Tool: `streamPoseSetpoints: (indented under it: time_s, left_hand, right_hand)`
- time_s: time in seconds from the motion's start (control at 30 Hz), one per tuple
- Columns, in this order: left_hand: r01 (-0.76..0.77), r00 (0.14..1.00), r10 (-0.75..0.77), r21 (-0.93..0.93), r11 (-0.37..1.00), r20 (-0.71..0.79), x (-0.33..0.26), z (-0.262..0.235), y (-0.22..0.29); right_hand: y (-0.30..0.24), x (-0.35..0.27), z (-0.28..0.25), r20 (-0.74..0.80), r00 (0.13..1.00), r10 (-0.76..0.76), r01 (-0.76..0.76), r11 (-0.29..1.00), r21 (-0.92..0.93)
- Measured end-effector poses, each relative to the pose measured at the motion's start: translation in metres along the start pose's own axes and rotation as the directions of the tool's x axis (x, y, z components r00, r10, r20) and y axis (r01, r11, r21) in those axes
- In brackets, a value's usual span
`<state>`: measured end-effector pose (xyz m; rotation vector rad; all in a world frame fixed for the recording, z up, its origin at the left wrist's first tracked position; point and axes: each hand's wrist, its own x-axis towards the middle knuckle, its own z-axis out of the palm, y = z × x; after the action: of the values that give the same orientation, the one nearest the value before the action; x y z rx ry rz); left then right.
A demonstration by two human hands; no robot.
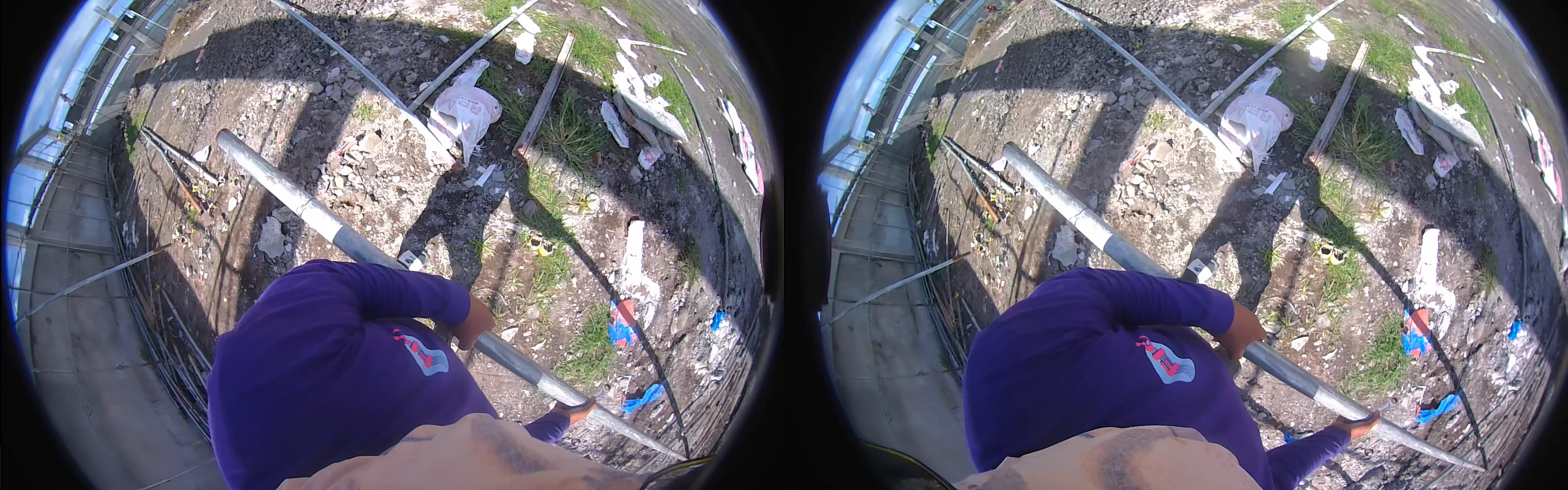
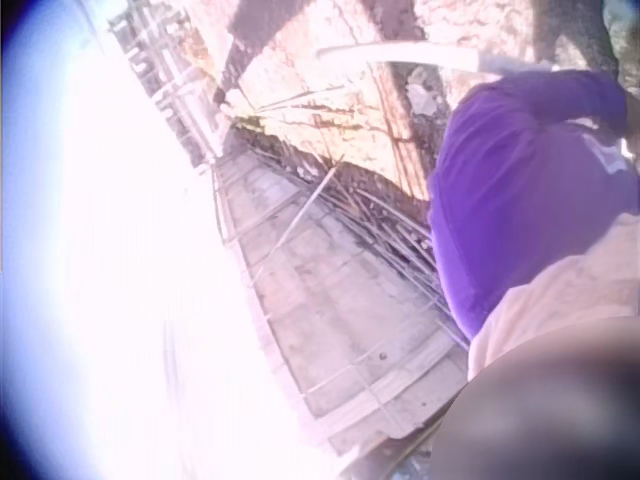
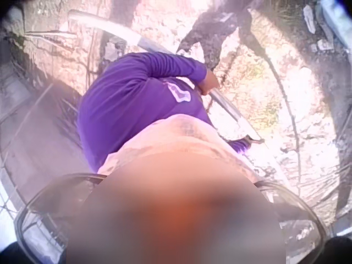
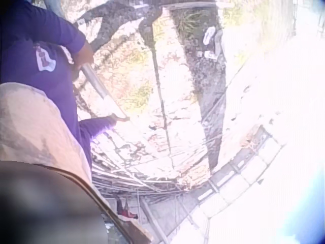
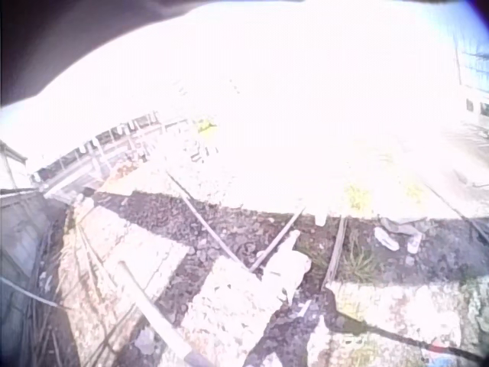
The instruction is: The person assembles scaffolding components on a construction site. They connect metal poles using clamps and tighten them with a wrench, then lift and position the assembled pole into place.
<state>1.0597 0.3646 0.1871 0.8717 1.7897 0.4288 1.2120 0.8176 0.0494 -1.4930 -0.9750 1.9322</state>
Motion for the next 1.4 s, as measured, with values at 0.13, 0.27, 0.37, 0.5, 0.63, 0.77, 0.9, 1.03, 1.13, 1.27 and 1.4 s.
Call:
streamPoseSetpoints:
  time_s: [0.13,0.27,0.37,0.5,0.63,0.77,0.9,1.03,1.13,1.27,1.4]
  left_hand:
    - [0.048,0.999,-0.048,-0.005,0.999,-0.021,-0.005,-0.012,0.010]
    - [0.152,0.988,-0.154,-0.072,0.986,-0.020,-0.007,-0.020,0.015]
    - [0.149,0.989,-0.149,-0.044,0.988,0.014,-0.005,-0.022,0.021]
    - [0.186,0.982,-0.187,0.066,0.980,0.005,-0.006,-0.015,0.029]
    - [0.237,0.971,-0.235,0.053,0.970,-0.040,-0.003,-0.010,0.025]
    - [0.233,0.970,-0.227,0.073,0.970,-0.086,0.002,-0.020,0.021]
    - [0.230,0.969,-0.217,0.104,0.968,-0.121,0.008,-0.045,0.020]
    - [0.216,0.968,-0.210,0.032,0.976,-0.135,0.027,-0.068,-0.001]
    - [0.166,0.966,-0.149,0.068,0.984,-0.210,0.053,-0.085,-0.035]
    - [0.190,0.974,-0.179,0.073,0.979,-0.138,0.095,-0.125,-0.075]
    - [0.159,0.981,-0.146,0.091,0.983,-0.130,0.117,-0.183,-0.094]
  right_hand:
    - [0.000,0.009,0.014,0.001,1.000,-0.022,0.022,1.000,-0.018]
    - [-0.005,0.005,0.013,0.060,0.997,0.045,-0.043,0.998,-0.047]
    - [-0.011,-0.012,-0.002,0.091,0.990,0.111,-0.102,0.990,-0.101]
    - [-0.017,-0.024,-0.017,0.274,0.935,0.224,-0.205,0.974,-0.095]
    - [-0.020,-0.024,-0.015,0.265,0.935,0.237,-0.212,0.970,-0.120]
    - [-0.022,-0.025,-0.004,0.294,0.936,0.191,-0.179,0.981,-0.067]
    - [-0.027,-0.027,0.014,0.356,0.910,0.214,-0.193,0.977,-0.093]
    - [-0.028,-0.019,0.032,0.300,0.901,0.315,-0.250,0.939,-0.236]
    - [-0.024,-0.003,0.052,0.291,0.882,0.371,-0.272,0.904,-0.329]
    - [-0.022,0.019,0.096,0.213,0.854,0.475,-0.359,0.834,-0.419]
    - [-0.031,0.038,0.148,0.075,0.839,0.540,-0.436,0.747,-0.501]
